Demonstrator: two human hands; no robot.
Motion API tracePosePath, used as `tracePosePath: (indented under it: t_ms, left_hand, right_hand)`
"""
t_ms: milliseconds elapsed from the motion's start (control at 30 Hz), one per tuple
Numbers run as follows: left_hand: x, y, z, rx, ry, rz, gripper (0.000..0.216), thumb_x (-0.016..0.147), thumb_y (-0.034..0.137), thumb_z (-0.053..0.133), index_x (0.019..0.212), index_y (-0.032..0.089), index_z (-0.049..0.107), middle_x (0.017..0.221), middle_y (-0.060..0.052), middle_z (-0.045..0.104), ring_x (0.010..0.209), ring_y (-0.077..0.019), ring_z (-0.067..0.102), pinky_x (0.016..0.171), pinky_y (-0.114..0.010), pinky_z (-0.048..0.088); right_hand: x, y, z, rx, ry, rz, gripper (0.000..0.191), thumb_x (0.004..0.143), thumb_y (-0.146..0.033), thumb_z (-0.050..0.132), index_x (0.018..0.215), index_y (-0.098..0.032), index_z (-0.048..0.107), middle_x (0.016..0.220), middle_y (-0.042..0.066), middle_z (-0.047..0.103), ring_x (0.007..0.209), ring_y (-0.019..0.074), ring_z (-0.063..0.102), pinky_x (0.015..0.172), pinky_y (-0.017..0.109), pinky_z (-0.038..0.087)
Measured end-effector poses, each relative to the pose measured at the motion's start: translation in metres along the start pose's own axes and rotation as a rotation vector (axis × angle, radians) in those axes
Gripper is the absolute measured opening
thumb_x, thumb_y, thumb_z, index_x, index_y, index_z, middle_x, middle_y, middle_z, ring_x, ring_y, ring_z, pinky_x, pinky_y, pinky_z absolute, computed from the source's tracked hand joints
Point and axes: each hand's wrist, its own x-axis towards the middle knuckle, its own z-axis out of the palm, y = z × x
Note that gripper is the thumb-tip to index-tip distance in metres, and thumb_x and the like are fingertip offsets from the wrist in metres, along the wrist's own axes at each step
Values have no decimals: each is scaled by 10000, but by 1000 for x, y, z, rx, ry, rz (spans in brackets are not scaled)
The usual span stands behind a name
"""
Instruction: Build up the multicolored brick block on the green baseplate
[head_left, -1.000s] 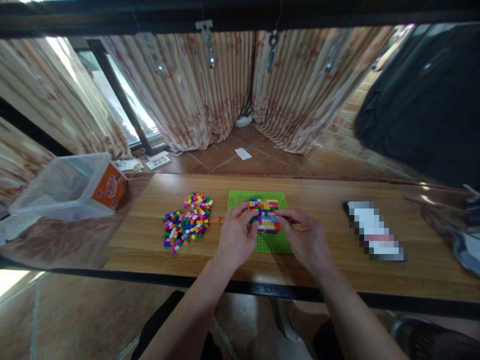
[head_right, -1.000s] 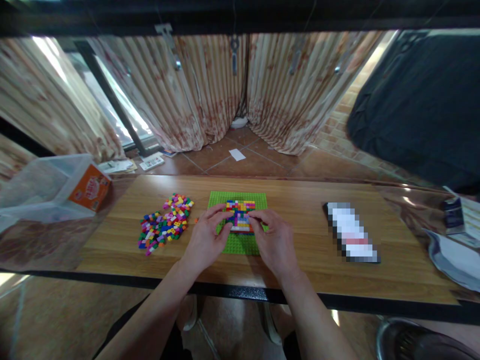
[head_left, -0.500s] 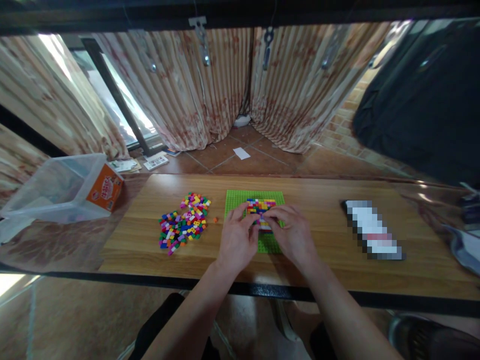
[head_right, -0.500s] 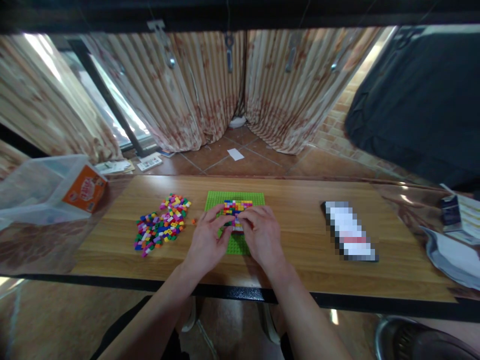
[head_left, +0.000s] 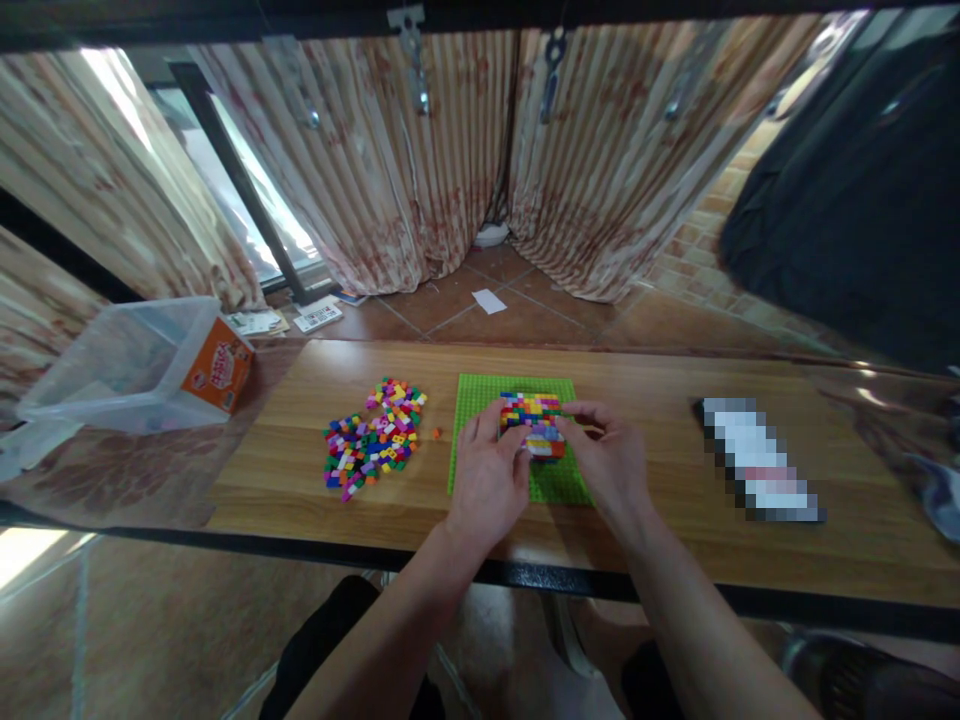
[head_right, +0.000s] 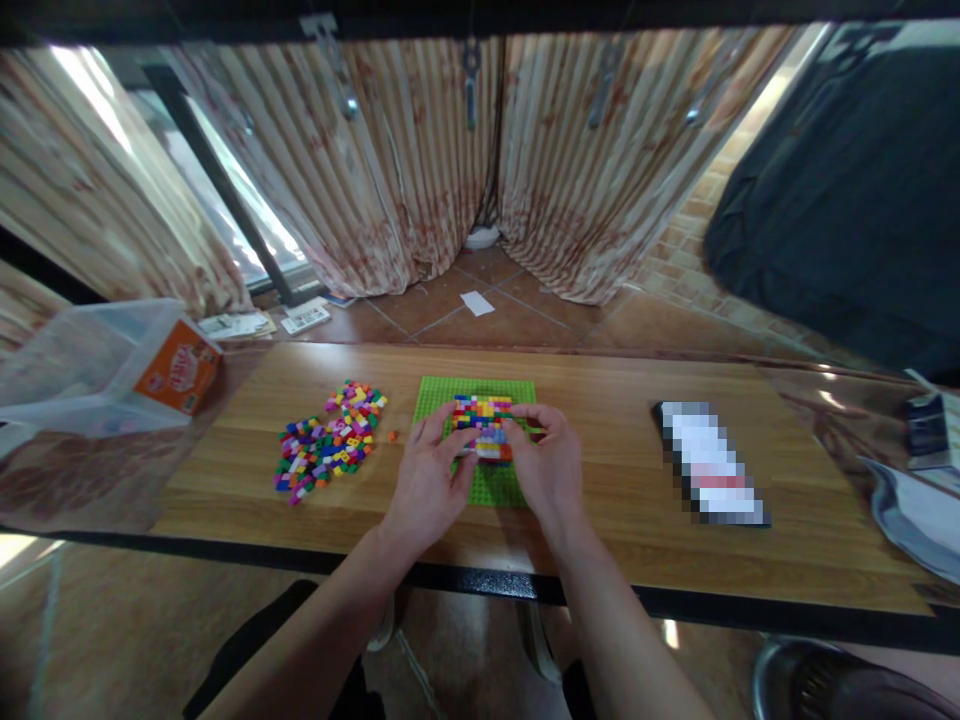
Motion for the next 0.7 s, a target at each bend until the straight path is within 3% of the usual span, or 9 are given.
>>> tracePosePath:
  t_ms: [333,700]
  left_hand:
    - [-1,1,0,12,-17,-7,297,879,159,550,1156,197,650,1431,-121,465,1243,-316,498,1057,-537,446]
    - [-1,1,3,-18,-11,-12,299,870,130,546,1143,189,651,1442,-120,457,1245,-304,508,1076,-524,445]
  right_hand:
    - [-4,5,19,-88,50,-26,349,709,-485,707,867,-178,661,869,80,686,767,211,625,725,379,502]
    - [-6,6,23,-72,61,-21,316,708,-439,708,872,-173,661,870,82,676,761,205,618,724,379,500]
